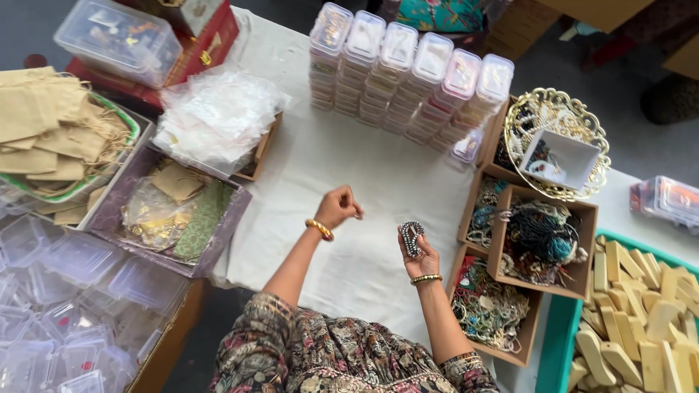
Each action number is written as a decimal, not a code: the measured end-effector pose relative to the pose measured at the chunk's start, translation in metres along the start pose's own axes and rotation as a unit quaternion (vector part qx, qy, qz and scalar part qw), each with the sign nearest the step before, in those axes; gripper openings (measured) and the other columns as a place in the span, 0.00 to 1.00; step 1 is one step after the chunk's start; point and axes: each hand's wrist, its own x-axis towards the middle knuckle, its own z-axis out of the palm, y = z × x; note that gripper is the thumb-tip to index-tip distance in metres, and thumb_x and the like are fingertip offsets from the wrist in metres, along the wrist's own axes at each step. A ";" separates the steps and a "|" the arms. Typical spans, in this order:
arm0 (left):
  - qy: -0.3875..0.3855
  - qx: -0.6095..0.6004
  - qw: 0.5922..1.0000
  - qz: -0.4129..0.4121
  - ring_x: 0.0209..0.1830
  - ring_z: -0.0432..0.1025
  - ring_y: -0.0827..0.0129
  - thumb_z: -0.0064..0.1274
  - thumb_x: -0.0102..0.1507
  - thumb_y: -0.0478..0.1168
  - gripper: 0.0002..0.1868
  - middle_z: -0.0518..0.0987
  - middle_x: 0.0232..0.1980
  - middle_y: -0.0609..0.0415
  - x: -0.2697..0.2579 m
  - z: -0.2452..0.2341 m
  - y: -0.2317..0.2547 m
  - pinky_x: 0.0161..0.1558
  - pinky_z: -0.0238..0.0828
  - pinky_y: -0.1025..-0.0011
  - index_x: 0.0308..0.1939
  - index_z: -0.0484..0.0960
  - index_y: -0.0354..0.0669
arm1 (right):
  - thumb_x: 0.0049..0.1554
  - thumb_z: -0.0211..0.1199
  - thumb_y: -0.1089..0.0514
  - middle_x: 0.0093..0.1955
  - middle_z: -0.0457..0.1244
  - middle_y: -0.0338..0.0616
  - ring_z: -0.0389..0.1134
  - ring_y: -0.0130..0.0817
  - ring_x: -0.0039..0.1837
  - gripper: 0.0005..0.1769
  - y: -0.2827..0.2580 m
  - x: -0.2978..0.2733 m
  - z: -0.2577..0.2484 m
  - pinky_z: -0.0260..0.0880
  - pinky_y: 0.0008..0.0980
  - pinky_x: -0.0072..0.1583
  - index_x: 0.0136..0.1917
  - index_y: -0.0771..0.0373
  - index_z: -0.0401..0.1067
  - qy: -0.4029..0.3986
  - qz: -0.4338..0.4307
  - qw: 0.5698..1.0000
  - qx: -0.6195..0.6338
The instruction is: The person packages several pieces of jewelry, including bracelets and necklaces, by placing them into small plastic bags and then into small plastic containers. The person also uses decorative paper pouches for some items. The workspace is a table with various jewelry and packaging supplies.
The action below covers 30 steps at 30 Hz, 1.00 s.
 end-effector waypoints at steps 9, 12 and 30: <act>0.268 0.564 0.748 0.225 0.48 0.78 0.52 0.53 0.56 0.28 0.16 0.79 0.47 0.55 0.031 0.007 -0.017 0.49 0.75 0.53 0.44 0.79 0.51 | 0.59 0.56 0.66 0.66 0.64 0.60 0.67 0.56 0.68 0.24 0.018 0.003 -0.033 0.70 0.47 0.70 0.69 0.68 0.60 0.029 0.010 0.999 -0.017; 0.042 0.565 0.822 0.048 0.46 0.76 0.51 0.57 0.64 0.41 0.16 0.75 0.53 0.52 0.012 0.029 -0.087 0.45 0.76 0.54 0.55 0.75 0.53 | 0.60 0.56 0.65 0.66 0.64 0.59 0.66 0.56 0.68 0.23 0.021 -0.003 -0.032 0.70 0.48 0.70 0.68 0.68 0.60 0.045 0.019 0.999 -0.019; -0.071 0.684 0.726 -0.007 0.62 0.63 0.59 0.63 0.55 0.46 0.24 0.70 0.60 0.55 -0.018 0.077 -0.039 0.54 0.66 0.50 0.54 0.76 0.48 | 0.61 0.58 0.63 0.64 0.65 0.56 0.68 0.52 0.67 0.21 0.011 0.006 -0.048 0.71 0.46 0.69 0.66 0.69 0.61 0.049 0.002 0.998 -0.033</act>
